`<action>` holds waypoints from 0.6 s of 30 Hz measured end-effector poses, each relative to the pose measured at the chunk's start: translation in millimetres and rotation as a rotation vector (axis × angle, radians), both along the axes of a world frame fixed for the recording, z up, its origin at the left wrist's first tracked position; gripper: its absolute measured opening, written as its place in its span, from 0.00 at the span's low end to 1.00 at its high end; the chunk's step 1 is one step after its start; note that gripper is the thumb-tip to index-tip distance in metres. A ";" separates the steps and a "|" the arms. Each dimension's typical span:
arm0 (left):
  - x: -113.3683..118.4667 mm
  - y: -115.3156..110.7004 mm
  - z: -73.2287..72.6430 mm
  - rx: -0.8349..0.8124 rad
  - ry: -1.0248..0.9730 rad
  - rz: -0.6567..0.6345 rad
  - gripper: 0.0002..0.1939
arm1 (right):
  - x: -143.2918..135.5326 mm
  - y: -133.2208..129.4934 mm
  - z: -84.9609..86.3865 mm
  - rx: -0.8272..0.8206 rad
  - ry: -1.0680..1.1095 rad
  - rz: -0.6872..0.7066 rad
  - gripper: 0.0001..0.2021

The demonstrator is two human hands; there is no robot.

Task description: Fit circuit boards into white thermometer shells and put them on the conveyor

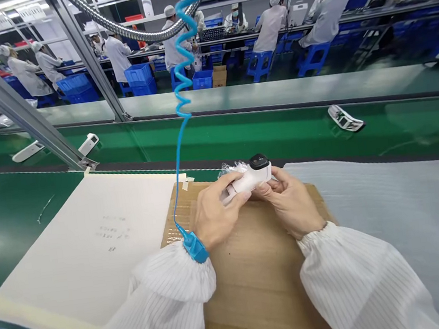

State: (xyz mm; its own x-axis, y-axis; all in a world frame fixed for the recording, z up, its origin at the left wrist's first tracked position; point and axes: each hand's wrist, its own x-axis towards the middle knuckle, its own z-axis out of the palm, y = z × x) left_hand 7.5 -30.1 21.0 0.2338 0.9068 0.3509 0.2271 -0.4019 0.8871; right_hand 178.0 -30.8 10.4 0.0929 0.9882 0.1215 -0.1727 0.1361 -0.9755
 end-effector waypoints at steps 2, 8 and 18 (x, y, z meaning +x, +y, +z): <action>0.1 -0.5 0.3 0.052 0.029 -0.011 0.15 | -1.2 0.3 0.4 0.004 0.003 -0.029 0.29; 13.5 -13.5 2.4 0.187 0.620 -0.025 0.23 | -13.2 -0.8 16.4 -0.228 0.440 -0.025 0.25; 10.8 -10.1 -1.8 0.277 0.804 0.141 0.23 | -14.5 -6.2 27.8 -0.365 0.604 0.086 0.19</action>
